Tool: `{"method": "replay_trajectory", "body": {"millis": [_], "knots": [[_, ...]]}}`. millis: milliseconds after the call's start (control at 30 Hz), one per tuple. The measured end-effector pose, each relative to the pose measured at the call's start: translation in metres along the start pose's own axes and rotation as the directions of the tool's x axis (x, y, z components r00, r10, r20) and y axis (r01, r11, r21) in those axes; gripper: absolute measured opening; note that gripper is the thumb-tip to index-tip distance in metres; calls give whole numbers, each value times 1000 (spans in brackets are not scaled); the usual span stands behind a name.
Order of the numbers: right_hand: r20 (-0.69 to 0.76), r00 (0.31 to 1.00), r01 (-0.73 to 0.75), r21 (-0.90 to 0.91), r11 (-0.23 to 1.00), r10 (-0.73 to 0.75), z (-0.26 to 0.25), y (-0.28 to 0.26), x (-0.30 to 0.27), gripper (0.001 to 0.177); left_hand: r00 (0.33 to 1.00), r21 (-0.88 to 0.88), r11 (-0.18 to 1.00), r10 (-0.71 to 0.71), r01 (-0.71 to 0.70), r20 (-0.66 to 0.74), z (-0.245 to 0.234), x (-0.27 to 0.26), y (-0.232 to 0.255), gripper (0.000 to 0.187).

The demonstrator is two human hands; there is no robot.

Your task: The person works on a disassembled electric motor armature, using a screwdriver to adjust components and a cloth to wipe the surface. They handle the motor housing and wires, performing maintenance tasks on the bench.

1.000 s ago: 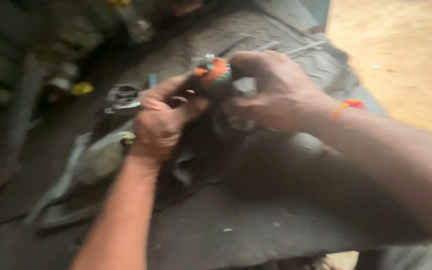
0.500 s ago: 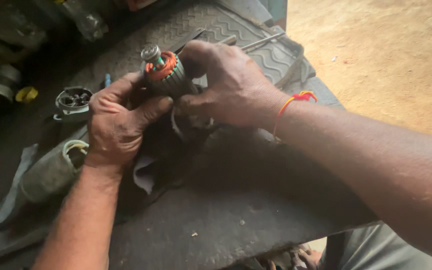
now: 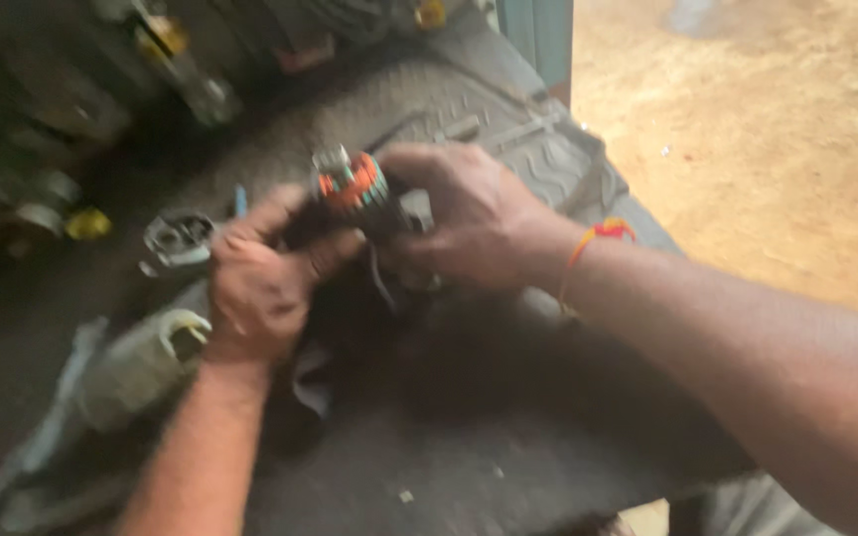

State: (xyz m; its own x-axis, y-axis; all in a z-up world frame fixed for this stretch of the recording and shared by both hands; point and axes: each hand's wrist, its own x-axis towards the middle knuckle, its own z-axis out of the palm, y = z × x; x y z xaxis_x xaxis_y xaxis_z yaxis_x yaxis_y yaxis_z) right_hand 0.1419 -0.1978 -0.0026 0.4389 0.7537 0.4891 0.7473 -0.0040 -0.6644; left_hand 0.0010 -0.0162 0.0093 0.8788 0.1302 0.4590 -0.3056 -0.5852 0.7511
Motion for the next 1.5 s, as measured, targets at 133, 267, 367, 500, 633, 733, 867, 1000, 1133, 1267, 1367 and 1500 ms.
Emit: {"method": "replay_trajectory", "body": {"millis": [133, 267, 367, 500, 633, 733, 867, 1000, 1133, 1267, 1367, 1500], "knots": [[-55, 990, -134, -55, 989, 131, 2, -6, 0, 65, 996, -223, 971, -93, 88, -13, 4, 2, 5, 37], [-34, 995, -96, -17, 995, 95, -1, -8, -2, 67, 997, -313, 947, -81, 75, -6, 4, 1, 2, 41], [-32, 991, -131, -7, 991, 131, -1, -10, 2, 66, 993, -372, 921, -118, 111, 4, 0, 3, 0, 43], [-68, 988, -142, -22, 990, 140, 3, -9, -1, 66, 988, -456, 877, -143, 151, 52, 2, 3, -1, 43], [-55, 998, -33, 1, 999, 33, -1, -4, 0, 67, 990, -397, 908, -143, 133, 6, 2, 3, -5, 43], [-33, 995, -92, 29, 995, 93, -1, -7, -1, 59, 994, -398, 911, -112, 108, 13, 2, 0, -4, 42], [-60, 997, -36, 53, 998, 39, -2, -11, 1, 62, 993, -452, 885, -118, 111, 14, 0, 1, -6, 42], [59, 965, -262, 149, 954, 256, -5, -15, 4, 62, 993, -438, 893, -118, 105, -2, 0, 1, -8, 43], [-87, 986, -146, -59, 987, 141, 3, -15, 5, 61, 998, -419, 906, -68, 63, 3, 0, 3, -4, 44], [-45, 999, -30, 19, 999, 31, 1, -10, 1, 64, 997, -429, 901, -76, 69, -1, -1, 1, 1, 45], [-49, 989, -140, -17, 990, 139, 5, -12, 4, 60, 997, -344, 936, -77, 75, 8, -6, -1, 7, 41], [-60, 987, -148, 29, 989, 149, 4, -17, 4, 69, 997, -333, 941, -72, 64, -10, -8, 0, 4, 36]]}}
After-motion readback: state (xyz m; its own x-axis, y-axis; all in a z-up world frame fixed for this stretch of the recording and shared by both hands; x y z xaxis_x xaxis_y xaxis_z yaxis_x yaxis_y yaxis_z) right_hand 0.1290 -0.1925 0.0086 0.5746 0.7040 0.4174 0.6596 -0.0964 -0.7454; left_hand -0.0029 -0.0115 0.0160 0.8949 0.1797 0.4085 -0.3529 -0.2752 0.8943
